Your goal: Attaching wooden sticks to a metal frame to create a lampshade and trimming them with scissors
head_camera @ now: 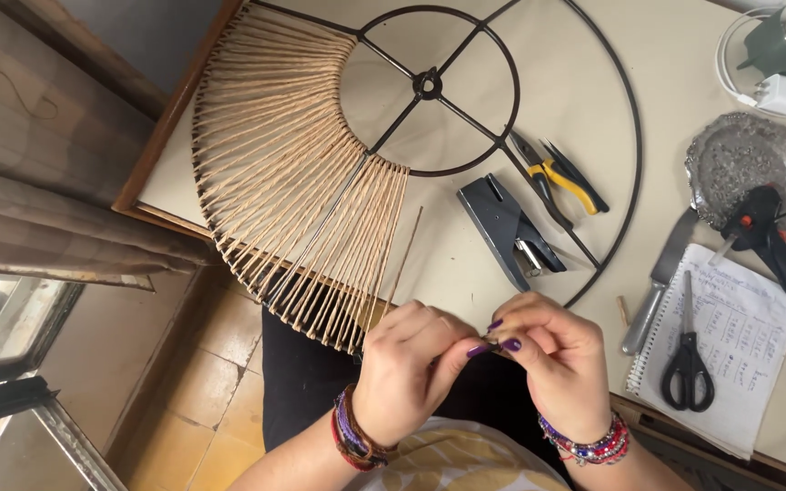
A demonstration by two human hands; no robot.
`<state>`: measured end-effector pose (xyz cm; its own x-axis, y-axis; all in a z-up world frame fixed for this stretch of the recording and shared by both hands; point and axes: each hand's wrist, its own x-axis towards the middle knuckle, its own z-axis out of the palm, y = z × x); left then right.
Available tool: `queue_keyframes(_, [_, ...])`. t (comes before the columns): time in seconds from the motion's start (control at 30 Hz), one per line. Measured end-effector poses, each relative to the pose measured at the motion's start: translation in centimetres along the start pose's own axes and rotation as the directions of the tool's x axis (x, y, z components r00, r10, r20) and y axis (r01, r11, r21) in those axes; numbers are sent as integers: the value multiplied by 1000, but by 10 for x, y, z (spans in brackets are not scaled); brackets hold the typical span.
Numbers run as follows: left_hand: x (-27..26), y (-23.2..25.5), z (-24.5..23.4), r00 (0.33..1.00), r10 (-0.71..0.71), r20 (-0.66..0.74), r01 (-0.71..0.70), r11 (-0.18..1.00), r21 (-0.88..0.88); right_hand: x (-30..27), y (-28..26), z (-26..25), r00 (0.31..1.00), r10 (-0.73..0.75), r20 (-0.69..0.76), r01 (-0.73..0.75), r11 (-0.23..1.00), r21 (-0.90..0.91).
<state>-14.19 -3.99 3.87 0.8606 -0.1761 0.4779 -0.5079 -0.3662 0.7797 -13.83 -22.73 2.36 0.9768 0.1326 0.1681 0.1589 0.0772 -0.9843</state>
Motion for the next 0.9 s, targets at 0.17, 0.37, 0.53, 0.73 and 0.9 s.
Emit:
queue_keyframes(0.17, [10, 4, -6, 999, 33, 16, -33, 999, 38, 7, -21, -2, 997, -52, 47, 65, 948, -311])
queue_keyframes(0.37, [12, 5, -1, 999, 27, 20, -28, 999, 33, 10, -28, 0, 997, -56, 60, 74, 929, -363])
queue_keyframes(0.53, [10, -7, -1, 927, -278, 252, 347, 889, -297, 11, -18, -13, 989, 69, 134, -48, 986, -160])
queue_keyframes(0.73, [0, -18, 14, 823, -317, 472, 568, 466, -679, 13, 8, -18, 943, 159, 293, -295, 808, 511])
queue_keyframes(0.9, [10, -7, 15, 967, -222, 126, 255, 869, -424, 11, 12, -16, 967, 200, 158, -239, 924, 299])
